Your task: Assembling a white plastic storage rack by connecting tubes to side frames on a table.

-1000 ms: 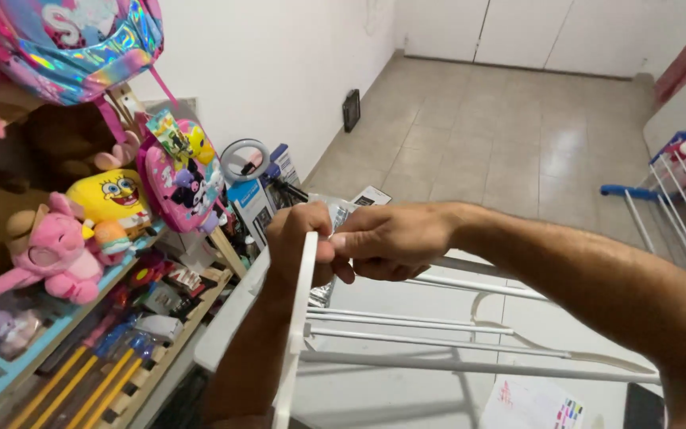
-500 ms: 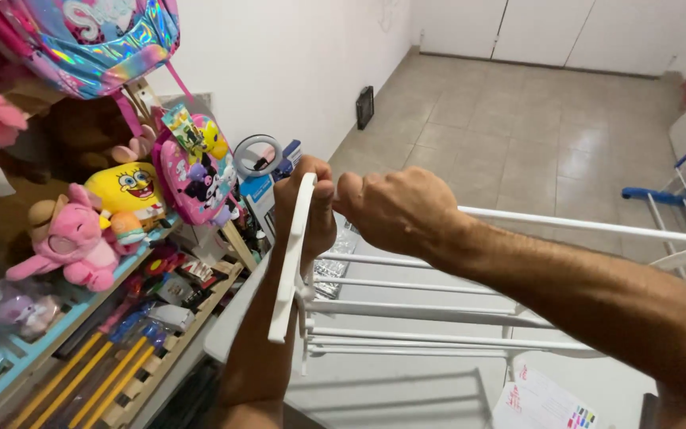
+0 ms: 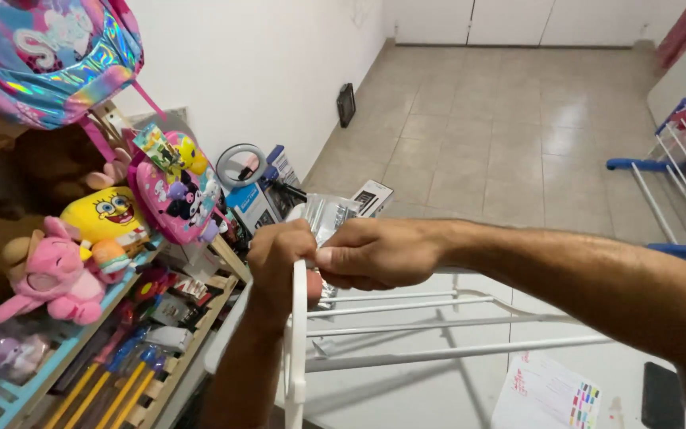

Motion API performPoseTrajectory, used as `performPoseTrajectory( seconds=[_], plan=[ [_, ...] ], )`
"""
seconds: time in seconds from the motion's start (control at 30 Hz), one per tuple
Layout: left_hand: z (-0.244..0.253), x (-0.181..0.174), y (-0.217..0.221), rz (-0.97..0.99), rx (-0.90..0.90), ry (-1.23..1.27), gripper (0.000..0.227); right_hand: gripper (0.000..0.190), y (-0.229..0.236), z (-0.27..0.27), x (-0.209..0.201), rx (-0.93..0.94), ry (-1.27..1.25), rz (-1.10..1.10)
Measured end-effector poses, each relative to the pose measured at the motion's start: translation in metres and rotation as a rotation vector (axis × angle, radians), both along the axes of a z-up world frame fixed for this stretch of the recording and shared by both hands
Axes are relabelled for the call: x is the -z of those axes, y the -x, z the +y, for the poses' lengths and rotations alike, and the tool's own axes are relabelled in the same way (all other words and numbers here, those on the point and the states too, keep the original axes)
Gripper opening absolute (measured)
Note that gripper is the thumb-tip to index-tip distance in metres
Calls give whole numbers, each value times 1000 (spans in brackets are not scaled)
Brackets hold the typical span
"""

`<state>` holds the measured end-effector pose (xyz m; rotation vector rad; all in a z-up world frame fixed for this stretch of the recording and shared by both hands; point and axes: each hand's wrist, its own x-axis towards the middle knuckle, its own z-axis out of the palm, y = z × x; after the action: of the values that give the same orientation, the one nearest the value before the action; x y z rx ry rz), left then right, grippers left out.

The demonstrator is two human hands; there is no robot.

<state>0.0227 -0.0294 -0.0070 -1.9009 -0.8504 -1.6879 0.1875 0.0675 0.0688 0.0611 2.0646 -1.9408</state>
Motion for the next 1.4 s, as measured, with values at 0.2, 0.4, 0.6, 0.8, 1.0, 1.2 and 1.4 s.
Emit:
performPoseTrajectory(
  seconds=[0.2, 0.4, 0.6, 0.8, 1.0, 1.2, 1.4],
  plan=[
    [-1, 0, 19, 101, 43, 58, 53, 46, 4, -18, -5, 115, -887, 385],
    [-1, -2, 22, -3, -145, 61, 57, 34, 16, -26, -26, 209, -1415, 344],
    [-3, -6, 31, -259, -323, 84, 62, 30, 23, -28, -34, 199, -1736, 466],
    [2, 1, 74, -257, -661, 63, 46, 42, -3, -15, -19, 519, -1851, 1499],
    [33, -14, 52, -268, -367, 140, 46, 25, 8, 20, -35, 401, -1465, 807],
    [25, 3, 24, -133, -201, 281, 53, 52, -75, 9, -12, 423, -1395, 580],
    [-11, 52, 12, -231, -299, 271, 48, 27, -199, -45, 200, 1631, -686, 1438]
  ],
)
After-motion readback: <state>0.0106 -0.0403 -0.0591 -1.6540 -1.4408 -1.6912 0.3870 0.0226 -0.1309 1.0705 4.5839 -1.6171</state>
